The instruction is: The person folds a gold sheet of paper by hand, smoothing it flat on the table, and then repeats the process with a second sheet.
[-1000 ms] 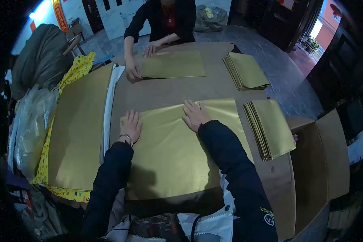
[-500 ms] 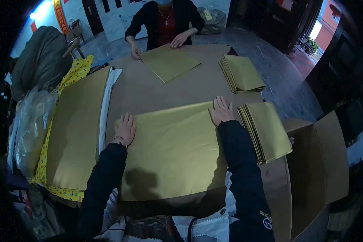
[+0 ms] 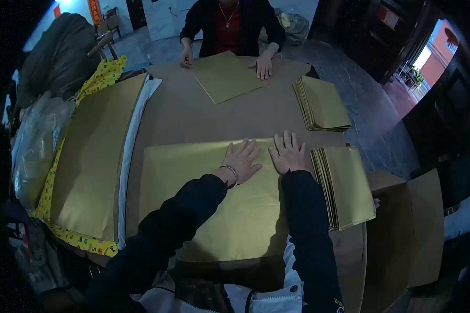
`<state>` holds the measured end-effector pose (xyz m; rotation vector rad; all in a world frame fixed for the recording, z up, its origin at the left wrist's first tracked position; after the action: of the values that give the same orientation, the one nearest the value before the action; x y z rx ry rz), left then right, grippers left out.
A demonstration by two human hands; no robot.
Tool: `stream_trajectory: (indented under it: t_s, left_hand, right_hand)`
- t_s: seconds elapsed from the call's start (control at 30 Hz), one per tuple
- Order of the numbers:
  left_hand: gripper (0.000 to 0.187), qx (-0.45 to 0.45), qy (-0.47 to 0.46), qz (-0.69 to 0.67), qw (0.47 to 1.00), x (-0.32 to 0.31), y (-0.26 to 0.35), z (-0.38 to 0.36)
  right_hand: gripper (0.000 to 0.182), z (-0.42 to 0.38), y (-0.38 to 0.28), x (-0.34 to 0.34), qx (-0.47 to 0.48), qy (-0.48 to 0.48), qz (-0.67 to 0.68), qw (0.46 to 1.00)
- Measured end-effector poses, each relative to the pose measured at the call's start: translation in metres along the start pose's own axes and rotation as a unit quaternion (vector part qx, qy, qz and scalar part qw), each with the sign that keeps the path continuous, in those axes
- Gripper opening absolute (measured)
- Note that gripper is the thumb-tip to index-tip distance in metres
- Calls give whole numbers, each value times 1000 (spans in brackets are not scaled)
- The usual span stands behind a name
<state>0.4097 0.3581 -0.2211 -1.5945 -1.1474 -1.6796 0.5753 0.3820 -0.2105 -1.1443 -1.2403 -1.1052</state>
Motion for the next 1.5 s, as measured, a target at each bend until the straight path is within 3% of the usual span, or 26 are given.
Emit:
stream_trajectory:
  t_s: [0.1,0.27,0.4,0.43,0.53,0.63,0.7,0.9,0.97,1.17,1.23,1.4,1.43,1.5]
  left_hand:
    - [66,40,25,29,998,3,-35,-20]
    - [68,168,-28,51,984,30,-111,-89]
    - [69,261,2,39,965,41,-189,-155]
    - [69,290,2,50,956,42,-198,-163]
    - [67,297,23,52,953,37,-200,-162]
    - [65,298,0,68,952,38,-201,-159]
    - [61,301,8,53,952,22,-217,-156]
    - [60,298,5,83,951,21,-221,-157]
    - [59,302,-6,75,950,20,-219,-157]
    - [58,293,18,81,953,15,-231,-158]
    - [59,297,18,69,952,14,-227,-157]
    - [54,278,45,52,958,11,-239,-156]
    - [52,259,94,70,959,21,-231,-159]
    - [49,264,78,34,961,42,-238,-155]
  right_hand:
    - [57,-1,2,-3,5,1,0,1000]
    - [58,0,3,-2,0,-12,4,1000]
    - [66,3,-14,5,-51,-52,4,997]
    - [71,3,-38,13,-33,-64,-38,997]
    - [72,5,-142,-6,100,-54,48,992]
    - [67,-14,-257,-10,271,-76,98,954]
    - [65,-17,-299,-25,327,-67,152,930]
    - [62,2,-218,-30,201,12,44,978]
    - [63,6,-167,-21,134,22,103,985]
    - [66,7,-38,-14,-31,2,51,998]
    - [67,5,-2,-17,-48,11,38,998]
    - [64,3,11,-12,-71,17,30,997]
    - [63,3,9,-9,-74,28,32,996]
    - [60,6,3,-3,-64,43,25,997]
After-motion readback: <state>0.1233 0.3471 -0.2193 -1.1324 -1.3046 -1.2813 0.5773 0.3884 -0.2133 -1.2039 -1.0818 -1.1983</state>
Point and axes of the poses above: each hand's wrist, its own z-axis towards the middle knuckle, its own x-axis out of the back of the hand, y = z × x, the point moved 4 cm from there along z, towards the middle knuckle, and after that the axes turned 2 degrees about -y, right-handed, at the moved point
